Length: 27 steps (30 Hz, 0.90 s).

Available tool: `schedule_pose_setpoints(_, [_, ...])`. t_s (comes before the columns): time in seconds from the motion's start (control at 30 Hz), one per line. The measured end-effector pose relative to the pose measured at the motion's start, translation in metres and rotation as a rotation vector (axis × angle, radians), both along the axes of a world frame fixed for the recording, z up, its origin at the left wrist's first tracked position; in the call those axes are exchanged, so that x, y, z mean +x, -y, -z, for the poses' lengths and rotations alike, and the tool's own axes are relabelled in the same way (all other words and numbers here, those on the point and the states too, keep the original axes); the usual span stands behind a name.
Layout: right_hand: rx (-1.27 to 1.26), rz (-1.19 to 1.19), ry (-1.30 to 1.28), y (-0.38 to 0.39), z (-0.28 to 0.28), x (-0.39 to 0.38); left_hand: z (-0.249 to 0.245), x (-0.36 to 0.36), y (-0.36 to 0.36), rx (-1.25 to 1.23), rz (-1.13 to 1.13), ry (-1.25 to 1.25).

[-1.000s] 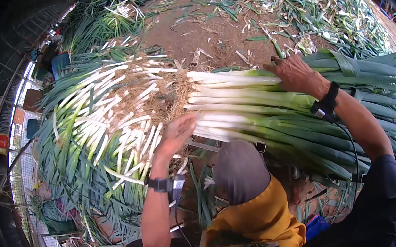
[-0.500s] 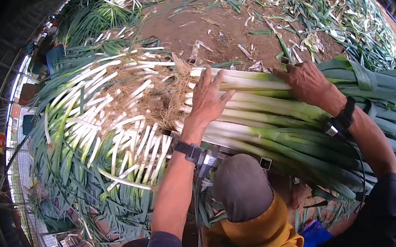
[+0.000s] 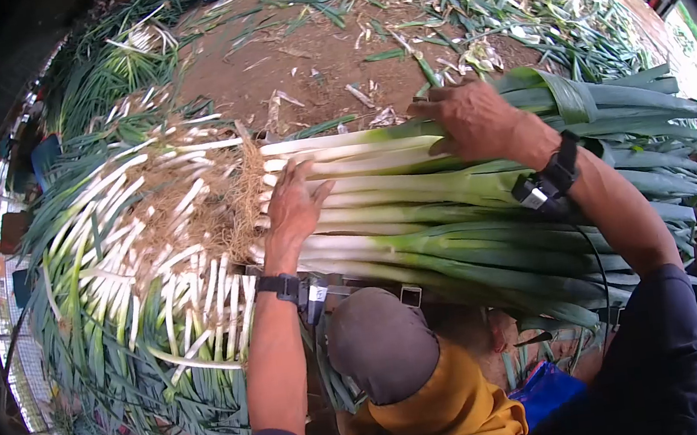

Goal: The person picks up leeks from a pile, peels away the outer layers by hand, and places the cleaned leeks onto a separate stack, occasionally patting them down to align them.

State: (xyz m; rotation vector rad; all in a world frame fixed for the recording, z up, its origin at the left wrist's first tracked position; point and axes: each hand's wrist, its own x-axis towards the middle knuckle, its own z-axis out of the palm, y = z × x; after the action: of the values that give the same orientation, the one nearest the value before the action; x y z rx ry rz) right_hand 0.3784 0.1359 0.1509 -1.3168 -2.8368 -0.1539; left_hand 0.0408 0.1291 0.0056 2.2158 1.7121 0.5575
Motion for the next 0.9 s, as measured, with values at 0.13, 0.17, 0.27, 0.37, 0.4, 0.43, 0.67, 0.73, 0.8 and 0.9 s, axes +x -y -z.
schedule_pose_setpoints(0.13, [0.015,0.137,0.040,0.007,-0.021,0.046,0.005,-0.001,0.000,-0.004,0.000,-0.005])
schedule_pose_setpoints(0.17, [0.011,0.161,0.036,0.009,-0.022,0.053,0.007,0.001,0.000,-0.004,-0.002,-0.007])
schedule_pose_setpoints(0.27, [-0.288,0.356,0.122,-0.005,-0.008,0.063,0.005,0.004,-0.001,-0.015,-0.010,-0.013])
schedule_pose_setpoints(0.37, [-0.473,0.357,0.036,-0.025,0.019,0.070,-0.006,0.007,-0.006,-0.018,-0.038,-0.021])
schedule_pose_setpoints(0.4, [-0.506,0.335,-0.004,-0.030,0.030,0.076,-0.010,0.009,-0.007,-0.030,-0.048,-0.032])
schedule_pose_setpoints(0.43, [-0.542,0.311,-0.043,-0.035,0.040,0.084,-0.013,0.010,-0.008,-0.046,-0.059,-0.043])
schedule_pose_setpoints(0.67, [-0.640,0.395,0.025,-0.025,0.010,0.063,0.007,0.032,-0.038,0.062,0.008,-0.022])
schedule_pose_setpoints(0.73, [-0.545,0.377,0.017,-0.026,0.020,0.069,0.012,0.039,-0.041,0.009,0.019,-0.012])
schedule_pose_setpoints(0.8, [-0.429,0.351,0.027,-0.023,0.020,0.070,0.017,0.039,-0.036,-0.027,0.008,0.007])
schedule_pose_setpoints(0.9, [-0.238,0.302,0.020,-0.013,0.011,0.064,0.022,0.038,-0.034,-0.079,0.002,0.034])
